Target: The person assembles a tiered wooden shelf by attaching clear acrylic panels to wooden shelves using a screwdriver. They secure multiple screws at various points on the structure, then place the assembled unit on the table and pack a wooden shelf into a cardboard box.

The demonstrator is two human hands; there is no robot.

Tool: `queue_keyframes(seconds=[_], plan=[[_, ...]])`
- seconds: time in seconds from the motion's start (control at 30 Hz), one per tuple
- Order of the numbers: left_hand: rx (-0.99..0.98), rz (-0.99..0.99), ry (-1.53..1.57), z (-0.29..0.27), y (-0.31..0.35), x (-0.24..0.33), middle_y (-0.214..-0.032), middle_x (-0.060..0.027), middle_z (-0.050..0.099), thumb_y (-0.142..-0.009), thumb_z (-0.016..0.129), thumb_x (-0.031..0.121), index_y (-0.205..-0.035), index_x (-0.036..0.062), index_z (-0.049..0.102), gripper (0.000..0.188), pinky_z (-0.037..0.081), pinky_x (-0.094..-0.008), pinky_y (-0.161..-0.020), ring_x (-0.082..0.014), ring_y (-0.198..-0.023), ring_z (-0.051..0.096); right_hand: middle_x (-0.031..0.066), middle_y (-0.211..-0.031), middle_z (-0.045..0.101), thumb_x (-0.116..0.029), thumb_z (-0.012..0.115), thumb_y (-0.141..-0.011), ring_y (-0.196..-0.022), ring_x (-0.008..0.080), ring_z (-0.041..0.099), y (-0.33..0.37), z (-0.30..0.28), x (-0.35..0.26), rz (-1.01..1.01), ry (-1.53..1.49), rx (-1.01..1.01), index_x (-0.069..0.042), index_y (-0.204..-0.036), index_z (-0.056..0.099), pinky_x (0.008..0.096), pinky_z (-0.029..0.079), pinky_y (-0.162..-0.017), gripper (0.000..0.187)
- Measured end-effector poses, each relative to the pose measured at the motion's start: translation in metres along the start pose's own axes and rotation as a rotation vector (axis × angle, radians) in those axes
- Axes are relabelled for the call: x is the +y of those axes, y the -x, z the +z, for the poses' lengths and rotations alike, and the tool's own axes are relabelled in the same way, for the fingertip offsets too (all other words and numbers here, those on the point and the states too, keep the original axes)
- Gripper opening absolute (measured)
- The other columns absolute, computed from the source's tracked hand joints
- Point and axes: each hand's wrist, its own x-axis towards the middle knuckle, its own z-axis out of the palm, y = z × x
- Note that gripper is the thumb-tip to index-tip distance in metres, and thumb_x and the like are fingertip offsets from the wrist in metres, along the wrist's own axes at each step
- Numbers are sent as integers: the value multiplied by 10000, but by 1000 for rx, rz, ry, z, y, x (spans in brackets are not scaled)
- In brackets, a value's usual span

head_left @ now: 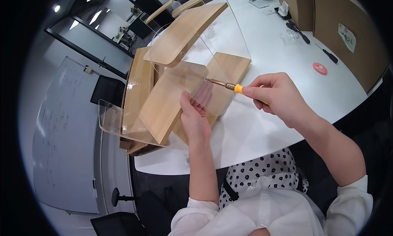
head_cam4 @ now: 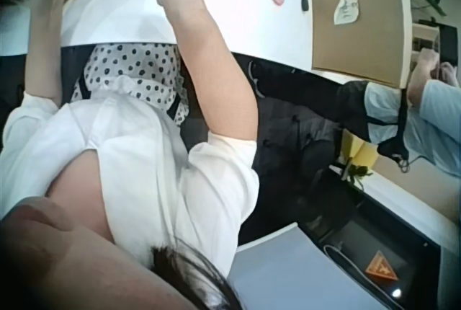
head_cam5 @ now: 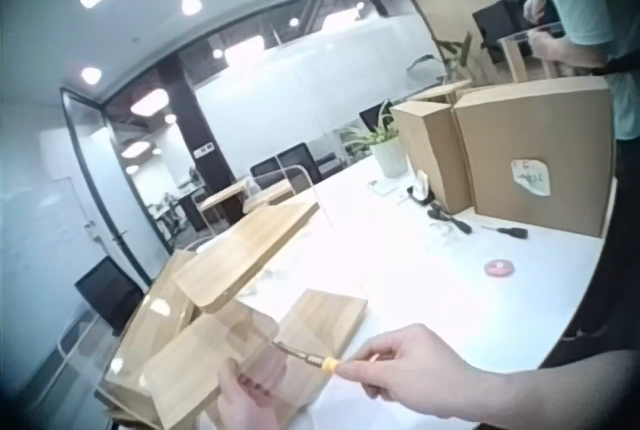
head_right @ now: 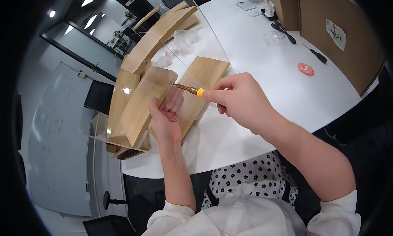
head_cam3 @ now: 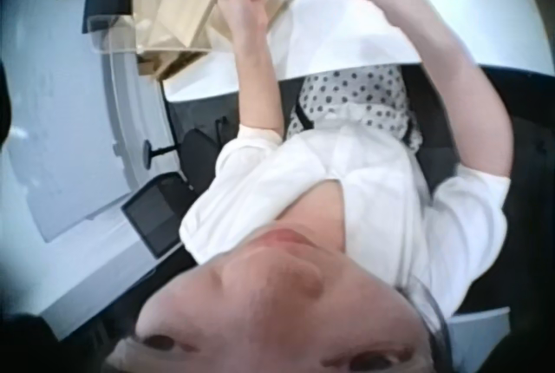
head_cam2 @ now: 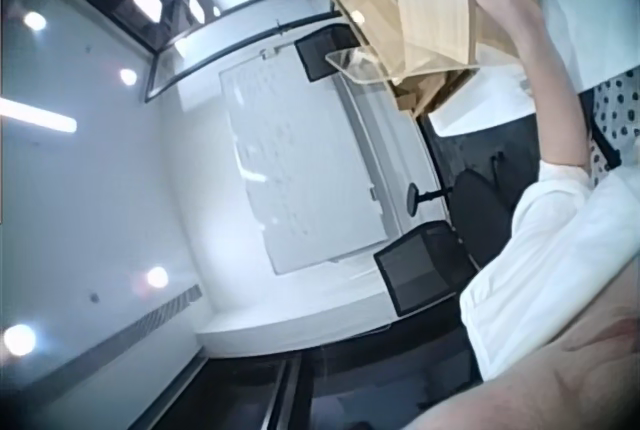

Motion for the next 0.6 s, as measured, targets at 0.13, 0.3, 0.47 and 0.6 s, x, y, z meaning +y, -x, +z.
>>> queue_keyframes(seconds=[0.13, 0.3, 0.47, 0.6], plan=[[29, 20, 15, 1, 1, -1, -1309, -274, 593, -1063, 306, 339, -1346, -85, 458, 532, 423, -441, -1121, -364, -1251, 576, 32, -641, 583, -197, 693, -903, -529, 72, 476, 2, -3, -6, 164, -173, -74, 26, -849, 680, 238, 365, -481, 230], [-6, 46, 109, -4, 0, -1, -1291, -256, 596, -1033, 417, 303, -1307, -97, 442, 485, 439, -400, -1113, -319, -1219, 603, 56, -656, 560, -86, 686, -819, -543, 103, 513, 12, 9, 11, -473, 395, 144, 4, -854, 637, 243, 392, -470, 107], [-63, 28, 156, -5, 2, 1, -1271, -223, 613, -1011, 434, 271, -1245, -74, 492, 421, 434, -376, -1102, -282, -1209, 607, 42, -643, 455, -34, 741, -789, -536, 169, 525, 19, 15, 20, -1147, 1213, 372, 19, -936, 647, 288, 435, -474, 182], [-30, 26, 151, -11, -3, -2, -1255, -172, 624, -1003, 446, 277, -1206, -48, 521, 391, 429, -357, -1069, -243, -1201, 601, 27, -657, 533, -60, 720, -844, -507, 117, 499, 18, 14, 14, -790, 762, 216, 29, -866, 647, 248, 386, -452, 117]])
